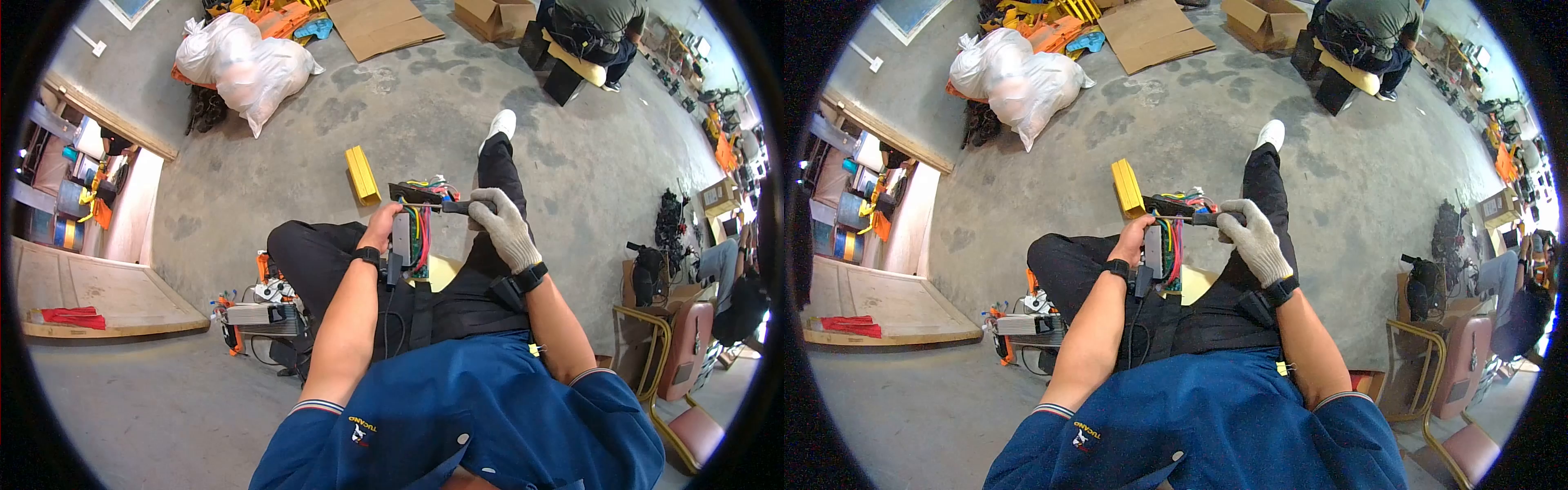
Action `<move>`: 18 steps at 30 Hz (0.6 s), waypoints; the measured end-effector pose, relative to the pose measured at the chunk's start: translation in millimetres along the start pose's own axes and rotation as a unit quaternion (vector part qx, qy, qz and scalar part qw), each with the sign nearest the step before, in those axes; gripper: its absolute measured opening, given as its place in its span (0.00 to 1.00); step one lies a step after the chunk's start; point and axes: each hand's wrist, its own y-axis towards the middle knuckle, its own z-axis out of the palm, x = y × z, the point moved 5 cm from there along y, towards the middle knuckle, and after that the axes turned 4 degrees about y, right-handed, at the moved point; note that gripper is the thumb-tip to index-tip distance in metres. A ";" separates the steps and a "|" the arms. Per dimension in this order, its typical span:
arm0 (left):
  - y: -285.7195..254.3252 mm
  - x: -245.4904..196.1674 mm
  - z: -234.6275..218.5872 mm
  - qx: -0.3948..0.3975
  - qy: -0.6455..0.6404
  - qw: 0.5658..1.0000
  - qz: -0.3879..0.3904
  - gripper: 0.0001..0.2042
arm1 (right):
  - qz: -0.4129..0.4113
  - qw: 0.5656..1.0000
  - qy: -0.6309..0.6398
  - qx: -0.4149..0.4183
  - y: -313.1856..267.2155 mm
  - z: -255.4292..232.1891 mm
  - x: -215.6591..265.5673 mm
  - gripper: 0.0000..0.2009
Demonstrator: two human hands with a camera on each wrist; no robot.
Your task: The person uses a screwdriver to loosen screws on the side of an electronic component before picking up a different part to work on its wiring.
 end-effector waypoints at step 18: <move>9.0 5.2 -9.5 -0.041 0.001 0.999 0.008 0.16 | 0.007 0.999 0.048 -0.003 1.0 -5.2 -4.8 0.15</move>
